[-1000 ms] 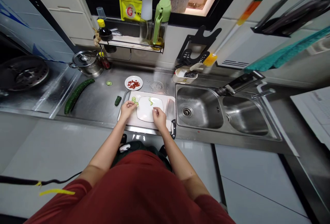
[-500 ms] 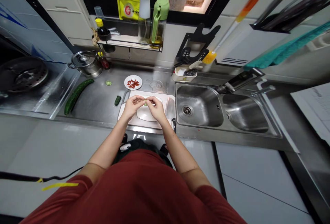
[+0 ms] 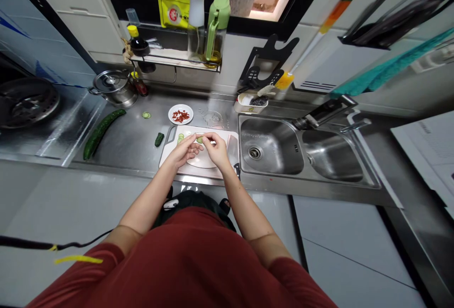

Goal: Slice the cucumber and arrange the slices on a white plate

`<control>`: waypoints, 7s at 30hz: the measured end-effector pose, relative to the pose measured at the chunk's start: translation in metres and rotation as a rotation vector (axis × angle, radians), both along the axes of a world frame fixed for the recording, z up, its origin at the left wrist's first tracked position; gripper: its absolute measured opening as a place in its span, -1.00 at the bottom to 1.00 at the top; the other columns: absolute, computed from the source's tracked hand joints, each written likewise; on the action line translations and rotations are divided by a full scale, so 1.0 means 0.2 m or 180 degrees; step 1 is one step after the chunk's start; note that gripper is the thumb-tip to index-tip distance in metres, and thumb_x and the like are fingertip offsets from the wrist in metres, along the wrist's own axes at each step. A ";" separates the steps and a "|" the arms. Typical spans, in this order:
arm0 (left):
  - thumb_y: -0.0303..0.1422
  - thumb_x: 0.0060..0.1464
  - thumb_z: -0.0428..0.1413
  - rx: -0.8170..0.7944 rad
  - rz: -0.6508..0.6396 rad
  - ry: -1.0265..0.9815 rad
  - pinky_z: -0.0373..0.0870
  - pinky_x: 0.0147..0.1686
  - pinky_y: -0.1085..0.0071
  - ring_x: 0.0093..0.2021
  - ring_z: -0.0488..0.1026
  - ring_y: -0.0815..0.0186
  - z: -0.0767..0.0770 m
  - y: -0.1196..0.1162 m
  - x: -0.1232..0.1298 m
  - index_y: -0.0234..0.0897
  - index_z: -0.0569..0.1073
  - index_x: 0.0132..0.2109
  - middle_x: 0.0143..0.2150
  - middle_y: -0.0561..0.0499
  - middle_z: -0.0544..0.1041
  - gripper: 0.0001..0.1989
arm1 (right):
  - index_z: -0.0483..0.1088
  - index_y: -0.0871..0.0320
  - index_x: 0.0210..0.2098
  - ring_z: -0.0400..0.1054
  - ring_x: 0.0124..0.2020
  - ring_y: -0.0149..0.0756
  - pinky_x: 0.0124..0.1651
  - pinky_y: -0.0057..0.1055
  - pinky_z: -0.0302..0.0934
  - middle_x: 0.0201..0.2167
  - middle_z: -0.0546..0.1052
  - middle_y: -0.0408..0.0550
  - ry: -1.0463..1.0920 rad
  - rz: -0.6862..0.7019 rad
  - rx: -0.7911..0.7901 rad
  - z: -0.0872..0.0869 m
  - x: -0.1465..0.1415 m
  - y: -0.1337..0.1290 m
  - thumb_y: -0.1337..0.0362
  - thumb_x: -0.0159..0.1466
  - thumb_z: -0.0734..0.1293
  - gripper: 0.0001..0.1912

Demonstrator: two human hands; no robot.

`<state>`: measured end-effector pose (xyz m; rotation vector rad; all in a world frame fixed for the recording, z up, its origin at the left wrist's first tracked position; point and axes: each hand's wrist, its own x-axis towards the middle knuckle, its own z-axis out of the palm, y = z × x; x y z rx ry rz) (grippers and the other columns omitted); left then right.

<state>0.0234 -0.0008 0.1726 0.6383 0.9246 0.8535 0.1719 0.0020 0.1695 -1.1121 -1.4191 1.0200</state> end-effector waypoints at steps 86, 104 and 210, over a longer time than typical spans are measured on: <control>-0.40 -0.01 0.11 0.1505 -0.0163 0.4074 0.27 -0.28 0.47 -0.32 0.43 0.34 -0.61 0.39 0.15 -0.22 0.50 -0.24 -0.38 0.05 0.53 -0.86 | 0.44 0.16 -0.29 0.30 -0.37 -0.36 -0.30 -0.50 0.08 -0.37 0.50 -0.11 -0.2500 0.0056 -0.0563 -0.63 0.16 0.45 0.31 0.21 0.27 -0.88; -0.40 0.05 0.04 0.1493 -0.0573 0.4692 0.28 -0.23 0.40 -0.20 0.47 0.22 -0.62 0.43 0.16 -0.22 0.49 -0.22 -0.26 -0.06 0.57 -0.84 | 0.40 0.12 -0.16 0.32 -0.22 -0.27 -0.22 -0.43 0.10 -0.17 0.47 -0.01 -0.3392 0.0207 -0.0583 -0.60 0.11 0.45 0.24 0.31 0.21 -0.82; -0.36 0.07 0.03 0.1966 0.0355 0.4272 0.31 -0.16 0.36 -0.26 0.44 0.23 -0.61 0.13 0.00 -0.25 0.54 -0.24 -0.28 -0.07 0.53 -0.80 | 0.43 0.13 -0.05 0.38 -0.21 -0.25 -0.12 -0.42 0.16 -0.20 0.52 -0.01 -0.2560 -0.0446 -0.0382 -0.60 0.12 0.01 0.24 0.33 0.15 -0.69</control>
